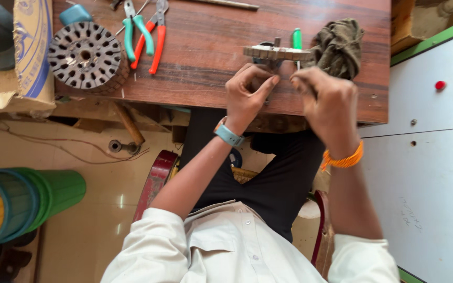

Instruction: The person sits at a workbench and repeatedly inserts and removes a metal pin into a circular stator component. They use a green-handled screwdriver to adjust the component and rotate it to access different slots. The person continues this repetitive insertion and removal process throughout the clip.

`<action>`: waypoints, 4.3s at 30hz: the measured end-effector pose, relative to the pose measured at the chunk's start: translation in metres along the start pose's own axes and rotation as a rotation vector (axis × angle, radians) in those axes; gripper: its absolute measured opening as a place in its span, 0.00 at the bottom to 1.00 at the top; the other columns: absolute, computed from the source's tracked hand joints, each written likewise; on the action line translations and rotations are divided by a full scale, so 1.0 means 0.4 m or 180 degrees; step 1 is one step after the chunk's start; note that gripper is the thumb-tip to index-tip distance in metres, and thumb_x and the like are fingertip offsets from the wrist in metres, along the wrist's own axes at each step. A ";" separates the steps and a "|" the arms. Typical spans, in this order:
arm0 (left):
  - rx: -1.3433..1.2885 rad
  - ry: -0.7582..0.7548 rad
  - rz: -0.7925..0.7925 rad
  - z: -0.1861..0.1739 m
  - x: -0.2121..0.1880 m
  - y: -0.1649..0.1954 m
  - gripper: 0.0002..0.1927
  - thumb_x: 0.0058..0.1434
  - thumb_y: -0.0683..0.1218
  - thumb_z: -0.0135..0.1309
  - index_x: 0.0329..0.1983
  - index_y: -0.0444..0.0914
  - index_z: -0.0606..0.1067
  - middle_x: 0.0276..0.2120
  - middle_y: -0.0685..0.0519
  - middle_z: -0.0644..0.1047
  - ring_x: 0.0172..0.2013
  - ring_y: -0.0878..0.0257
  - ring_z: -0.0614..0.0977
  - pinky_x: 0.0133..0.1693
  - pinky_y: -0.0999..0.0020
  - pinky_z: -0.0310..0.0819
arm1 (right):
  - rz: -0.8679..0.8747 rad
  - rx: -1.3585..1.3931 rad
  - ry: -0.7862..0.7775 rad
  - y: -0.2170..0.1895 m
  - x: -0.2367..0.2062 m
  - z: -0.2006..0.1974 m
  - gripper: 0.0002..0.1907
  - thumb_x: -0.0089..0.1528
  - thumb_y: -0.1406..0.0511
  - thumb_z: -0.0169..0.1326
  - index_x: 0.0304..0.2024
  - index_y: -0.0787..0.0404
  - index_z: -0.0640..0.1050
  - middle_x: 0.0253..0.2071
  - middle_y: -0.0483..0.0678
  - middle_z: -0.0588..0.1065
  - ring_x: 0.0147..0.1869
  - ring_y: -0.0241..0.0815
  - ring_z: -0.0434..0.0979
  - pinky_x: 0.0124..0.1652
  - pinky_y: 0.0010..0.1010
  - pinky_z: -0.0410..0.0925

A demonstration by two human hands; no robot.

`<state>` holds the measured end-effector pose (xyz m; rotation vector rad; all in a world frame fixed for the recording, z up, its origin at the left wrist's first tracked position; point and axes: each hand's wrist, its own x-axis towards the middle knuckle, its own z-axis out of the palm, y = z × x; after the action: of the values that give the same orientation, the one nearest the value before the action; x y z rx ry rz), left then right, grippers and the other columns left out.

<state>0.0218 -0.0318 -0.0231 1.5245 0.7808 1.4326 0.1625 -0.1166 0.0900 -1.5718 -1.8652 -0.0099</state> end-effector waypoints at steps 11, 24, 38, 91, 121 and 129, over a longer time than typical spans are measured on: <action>-0.0517 0.0365 -0.0766 0.068 -0.010 0.000 0.07 0.66 0.45 0.61 0.36 0.37 0.79 0.26 0.60 0.79 0.26 0.76 0.75 0.28 0.77 0.68 | -0.0539 0.0209 0.0104 0.028 0.153 0.012 0.01 0.67 0.78 0.61 0.41 0.71 0.82 0.28 0.52 0.77 0.27 0.39 0.76 0.28 0.29 0.64; 0.1747 0.0556 0.1751 -0.004 0.021 0.114 0.22 0.54 0.44 0.61 0.53 0.46 0.71 0.46 0.50 0.78 0.46 0.54 0.79 0.51 0.59 0.70 | 0.0719 0.0679 0.0224 0.207 0.168 0.071 0.02 0.67 0.76 0.64 0.43 0.71 0.84 0.29 0.48 0.79 0.32 0.32 0.76 0.30 0.23 0.67; 0.0398 -0.1450 0.1217 -0.082 0.166 -0.005 0.45 0.65 0.39 0.67 0.76 0.56 0.55 0.55 0.62 0.81 0.59 0.63 0.80 0.64 0.61 0.76 | 0.1557 0.2288 0.0234 0.079 0.074 -0.022 0.06 0.67 0.69 0.66 0.42 0.67 0.82 0.30 0.42 0.76 0.26 0.25 0.66 0.26 0.16 0.56; -0.1006 0.0531 -0.1316 0.074 0.019 -0.003 0.10 0.63 0.44 0.63 0.41 0.33 0.81 0.37 0.65 0.72 0.29 0.75 0.71 0.30 0.76 0.67 | 0.0225 -0.0268 0.0021 0.169 0.225 0.083 0.03 0.66 0.70 0.66 0.41 0.62 0.85 0.29 0.46 0.80 0.26 0.31 0.75 0.25 0.25 0.65; 0.0167 -0.2757 0.0985 -0.118 0.278 0.013 0.19 0.66 0.52 0.64 0.57 0.43 0.77 0.52 0.54 0.80 0.51 0.61 0.80 0.55 0.61 0.78 | 0.1002 0.1163 0.0265 0.018 0.008 0.055 0.02 0.67 0.71 0.64 0.39 0.66 0.83 0.25 0.39 0.72 0.27 0.25 0.62 0.27 0.22 0.55; -0.0065 -0.3122 0.0377 -0.120 0.307 0.022 0.20 0.65 0.55 0.63 0.55 0.42 0.77 0.48 0.56 0.81 0.46 0.64 0.81 0.51 0.64 0.79 | 0.0810 0.0672 0.0216 0.071 -0.050 0.138 0.02 0.63 0.73 0.63 0.38 0.66 0.82 0.20 0.49 0.71 0.21 0.33 0.63 0.24 0.29 0.58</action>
<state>-0.0095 0.0826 0.0354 1.9888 0.0710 0.5949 0.1611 -0.1030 0.0263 -1.6264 -1.5486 0.2371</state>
